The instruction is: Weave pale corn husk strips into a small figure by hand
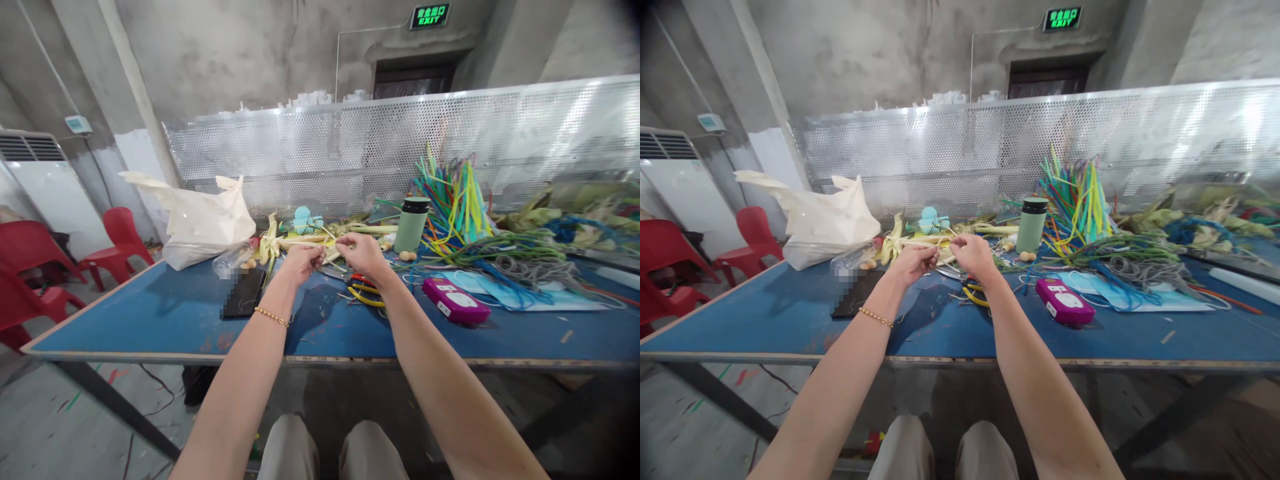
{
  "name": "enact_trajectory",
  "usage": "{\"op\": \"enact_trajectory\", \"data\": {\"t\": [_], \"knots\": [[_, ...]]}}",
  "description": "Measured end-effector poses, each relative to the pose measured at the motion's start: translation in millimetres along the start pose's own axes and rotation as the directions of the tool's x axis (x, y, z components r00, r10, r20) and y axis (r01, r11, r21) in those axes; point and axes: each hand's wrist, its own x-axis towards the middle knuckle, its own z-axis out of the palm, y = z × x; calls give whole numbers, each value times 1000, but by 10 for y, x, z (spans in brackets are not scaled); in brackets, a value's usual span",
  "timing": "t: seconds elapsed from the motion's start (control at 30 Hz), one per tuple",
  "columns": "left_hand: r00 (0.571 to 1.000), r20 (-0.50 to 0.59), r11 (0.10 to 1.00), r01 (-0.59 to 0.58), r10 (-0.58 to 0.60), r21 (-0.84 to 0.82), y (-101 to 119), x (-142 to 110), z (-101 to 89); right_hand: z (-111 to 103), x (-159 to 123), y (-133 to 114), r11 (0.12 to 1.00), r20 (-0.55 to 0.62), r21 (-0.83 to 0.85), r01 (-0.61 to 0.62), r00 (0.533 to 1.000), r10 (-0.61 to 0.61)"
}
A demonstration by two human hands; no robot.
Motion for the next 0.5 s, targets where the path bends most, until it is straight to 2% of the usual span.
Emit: {"op": "enact_trajectory", "data": {"t": [0.07, 0.23, 0.5], "knots": [[999, -44, 1000, -1, 1, 2, 5, 4, 14, 1, 10, -25, 996, -67, -70, 53, 996, -58], [994, -110, 1000, -15, 14, -6, 24, 4, 23, 62, -18, -56, 990, 133, -65, 123, 985, -114], [993, -119, 999, -14, 9, -40, -13, 30, -1, 192, -1, -6, 987, 175, -45, 155, 974, -145]]}}
